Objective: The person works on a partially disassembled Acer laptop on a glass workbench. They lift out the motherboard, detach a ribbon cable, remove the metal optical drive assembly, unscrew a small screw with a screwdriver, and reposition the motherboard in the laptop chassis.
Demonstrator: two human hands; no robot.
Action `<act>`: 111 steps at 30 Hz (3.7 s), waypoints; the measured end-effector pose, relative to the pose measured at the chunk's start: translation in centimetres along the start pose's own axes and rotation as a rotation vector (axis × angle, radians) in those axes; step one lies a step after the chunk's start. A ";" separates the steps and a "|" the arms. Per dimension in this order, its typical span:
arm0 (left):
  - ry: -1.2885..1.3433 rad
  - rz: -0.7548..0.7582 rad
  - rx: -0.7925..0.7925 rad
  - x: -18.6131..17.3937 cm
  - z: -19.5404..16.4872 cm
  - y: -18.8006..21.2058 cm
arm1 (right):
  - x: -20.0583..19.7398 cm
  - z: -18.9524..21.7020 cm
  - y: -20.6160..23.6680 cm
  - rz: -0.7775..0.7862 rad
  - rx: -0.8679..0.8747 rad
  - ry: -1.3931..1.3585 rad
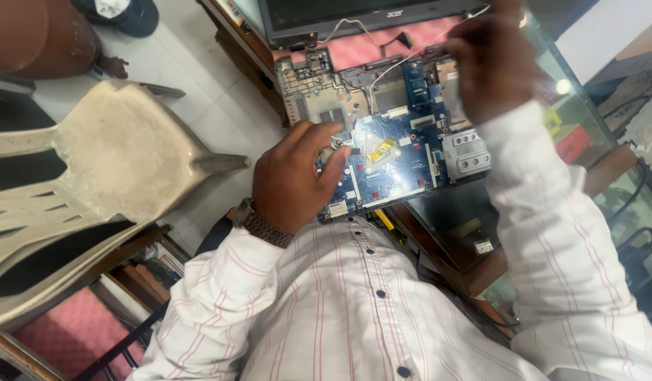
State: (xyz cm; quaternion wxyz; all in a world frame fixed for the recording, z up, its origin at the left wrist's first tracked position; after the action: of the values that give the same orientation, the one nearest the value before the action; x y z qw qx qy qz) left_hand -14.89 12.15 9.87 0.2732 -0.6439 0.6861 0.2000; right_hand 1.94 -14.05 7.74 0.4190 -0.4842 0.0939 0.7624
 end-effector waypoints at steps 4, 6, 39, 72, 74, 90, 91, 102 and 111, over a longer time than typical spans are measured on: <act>0.024 0.099 0.040 1.9 -1.7 -0.9 | -6.3 -0.1 9.2 -0.288 0.199 -0.383; 0.041 0.166 0.085 3.4 -2.9 -1.5 | -9.6 0.2 15.9 -0.437 0.342 -0.415; -0.049 0.732 0.366 15.7 -12.3 -3.4 | -4.3 4.2 41.0 -0.924 0.838 -0.397; 0.006 0.958 0.688 39.5 -18.0 -2.3 | -5.6 6.7 42.0 -1.043 0.905 -0.340; 0.028 0.965 0.680 39.4 -18.0 -2.3 | -5.6 6.8 42.1 -1.039 0.903 -0.333; 0.050 0.909 0.747 39.6 -18.2 -2.2 | -5.4 7.3 42.7 -1.038 0.884 -0.306; 0.046 0.898 0.755 39.6 -18.3 -2.2 | -5.4 7.4 42.8 -1.034 0.882 -0.303; 0.149 0.864 0.819 38.6 -18.2 -2.4 | -5.6 7.9 43.0 -1.069 0.875 -0.346; 0.297 0.783 0.807 36.7 -18.1 -2.8 | -6.2 7.8 41.5 -1.052 0.790 -0.331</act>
State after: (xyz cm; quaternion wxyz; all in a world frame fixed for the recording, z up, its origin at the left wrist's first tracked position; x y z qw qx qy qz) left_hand -15.00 -27.87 0.88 0.3035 -0.2084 0.9260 -0.0835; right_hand -32.42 -39.34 5.90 0.8884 -0.1532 0.0519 0.4296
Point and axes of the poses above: each hand's wrist, its own y-axis away from the middle knuckle, its own x-axis out of the palm, z = x × y, the point moved 1 cm from there along -y, towards the middle knuckle, and after that the axes turned 12 degrees about z, right-handed, at the moved point
